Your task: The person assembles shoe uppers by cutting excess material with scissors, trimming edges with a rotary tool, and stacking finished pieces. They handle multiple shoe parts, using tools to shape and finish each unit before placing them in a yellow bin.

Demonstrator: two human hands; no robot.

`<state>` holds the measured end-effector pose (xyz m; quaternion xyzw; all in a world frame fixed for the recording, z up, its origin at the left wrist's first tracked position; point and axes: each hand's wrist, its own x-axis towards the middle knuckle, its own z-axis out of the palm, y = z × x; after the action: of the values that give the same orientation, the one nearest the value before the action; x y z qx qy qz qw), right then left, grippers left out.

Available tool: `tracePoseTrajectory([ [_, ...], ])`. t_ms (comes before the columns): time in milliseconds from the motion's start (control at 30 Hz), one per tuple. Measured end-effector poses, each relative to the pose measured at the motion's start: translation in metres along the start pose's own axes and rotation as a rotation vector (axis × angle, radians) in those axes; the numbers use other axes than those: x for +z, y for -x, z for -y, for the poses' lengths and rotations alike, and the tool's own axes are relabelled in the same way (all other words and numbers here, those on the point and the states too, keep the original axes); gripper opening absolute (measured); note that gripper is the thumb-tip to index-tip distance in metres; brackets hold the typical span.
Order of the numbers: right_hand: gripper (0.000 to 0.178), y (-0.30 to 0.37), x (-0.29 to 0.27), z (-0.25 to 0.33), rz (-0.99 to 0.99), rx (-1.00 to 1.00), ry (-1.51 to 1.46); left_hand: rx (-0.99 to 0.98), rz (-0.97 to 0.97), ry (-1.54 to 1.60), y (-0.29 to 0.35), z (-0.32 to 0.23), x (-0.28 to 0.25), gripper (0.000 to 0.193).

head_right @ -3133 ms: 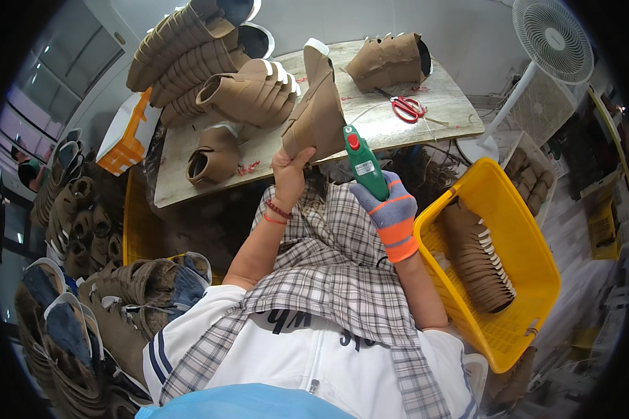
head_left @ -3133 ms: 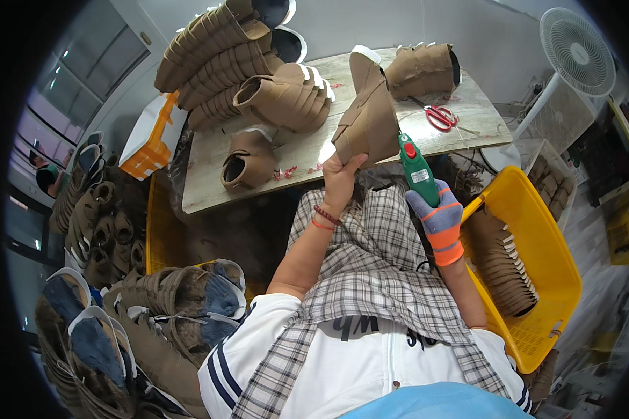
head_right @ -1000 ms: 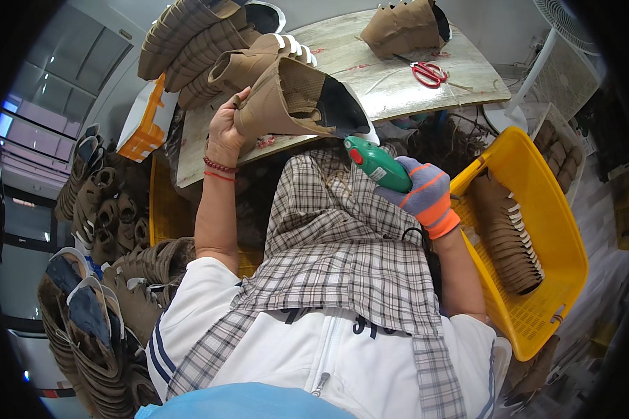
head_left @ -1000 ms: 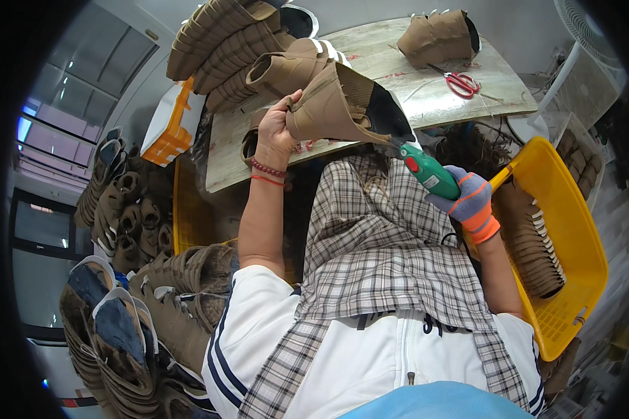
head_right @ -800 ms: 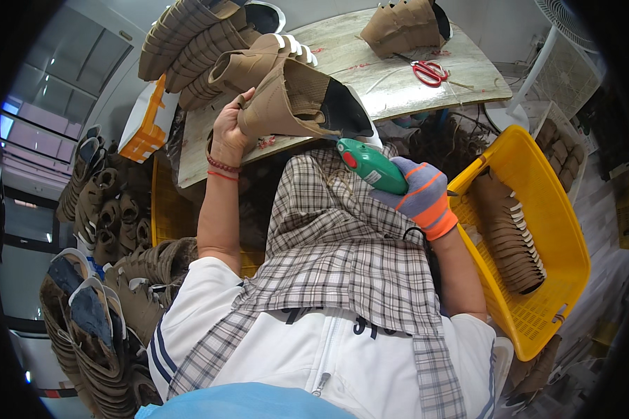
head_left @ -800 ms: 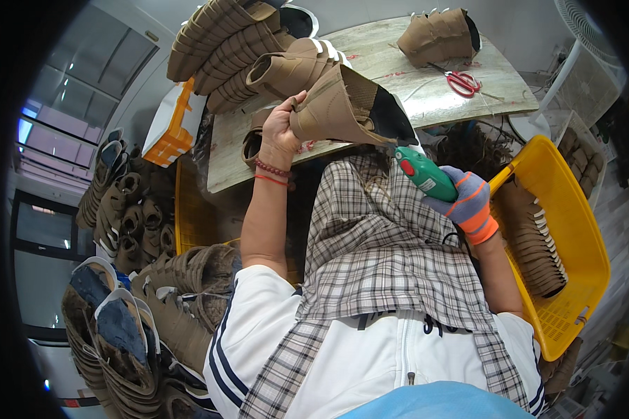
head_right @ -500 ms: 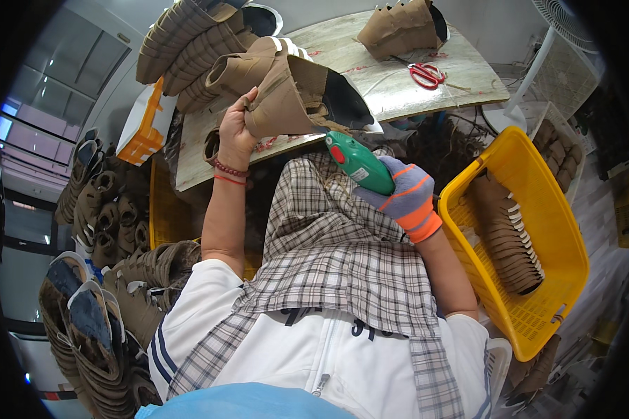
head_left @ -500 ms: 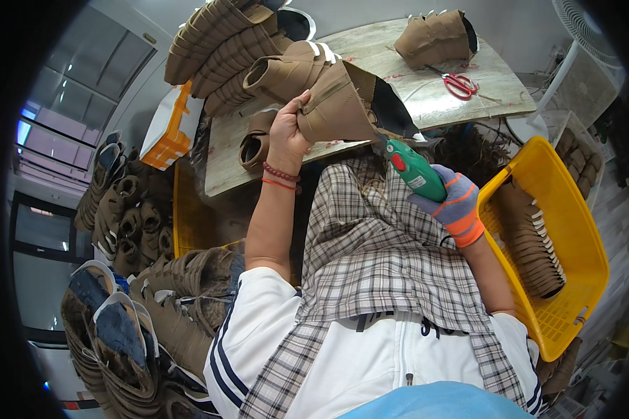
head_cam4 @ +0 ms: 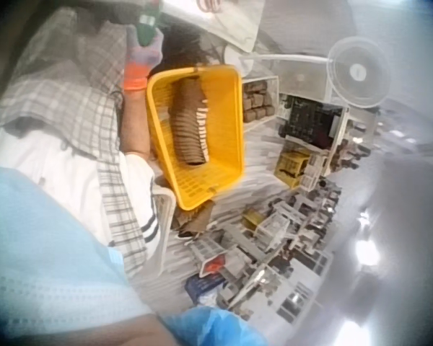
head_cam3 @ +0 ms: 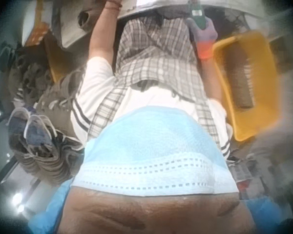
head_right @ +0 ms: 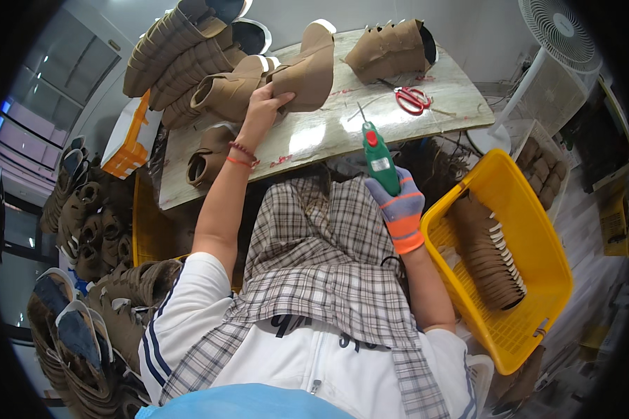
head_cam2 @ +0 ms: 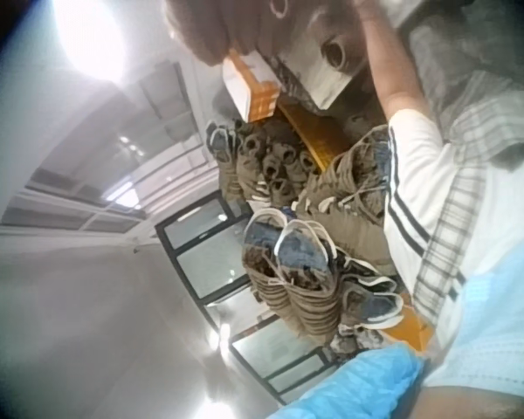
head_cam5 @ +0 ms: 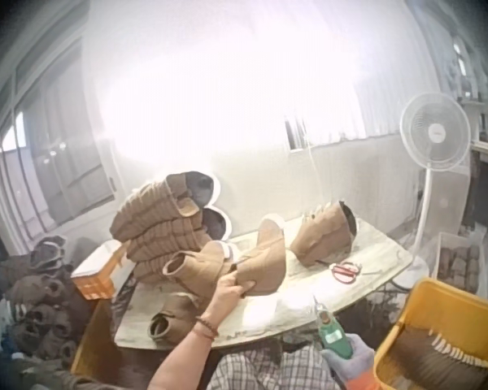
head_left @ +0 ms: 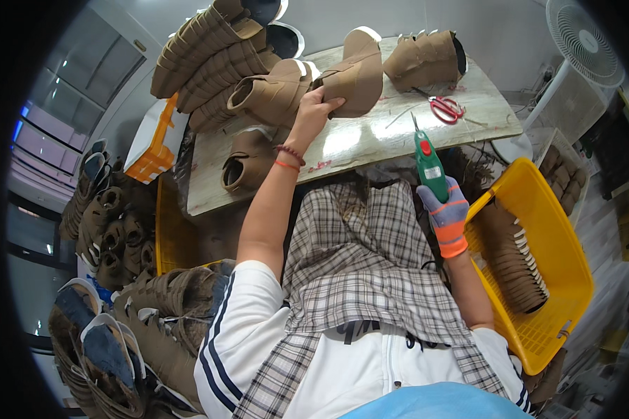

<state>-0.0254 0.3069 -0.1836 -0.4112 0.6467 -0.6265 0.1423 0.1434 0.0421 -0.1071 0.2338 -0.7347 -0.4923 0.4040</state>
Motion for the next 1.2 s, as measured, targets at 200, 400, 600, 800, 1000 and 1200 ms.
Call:
tracePoseTrajectory([
  [200, 0.035, -0.006, -0.024, -0.032, -0.039, 0.191, -0.016, 0.152, -0.337, -0.971, -0.09, 0.087, 0.028, 0.032],
  [400, 0.042, -0.008, -0.04, -0.057, -0.072, 0.306, 0.063, 0.604, -0.286, -1.095, -0.121, 0.121, 0.118, 0.057],
  [600, 0.044, -0.009, -0.053, -0.075, -0.085, 0.407, 0.063, -0.13, -0.476, -0.374, -0.188, 0.116, 0.152, 0.071],
  [800, 0.043, -0.005, -0.054, -0.082, -0.098, 0.444, 0.039, -0.133, -0.303, -1.019, -0.208, 0.132, 0.132, 0.074],
  [1000, 0.04, -0.005, -0.052, -0.079, -0.1, 0.443, 0.0, -0.118, -0.731, -0.224, -0.203, 0.169, 0.181, 0.097],
  [1200, 0.036, -0.003, -0.057, -0.06, -0.148, 0.454, -0.088, -0.711, -0.833, 0.241, -0.205, 0.142, 0.18, 0.092],
])
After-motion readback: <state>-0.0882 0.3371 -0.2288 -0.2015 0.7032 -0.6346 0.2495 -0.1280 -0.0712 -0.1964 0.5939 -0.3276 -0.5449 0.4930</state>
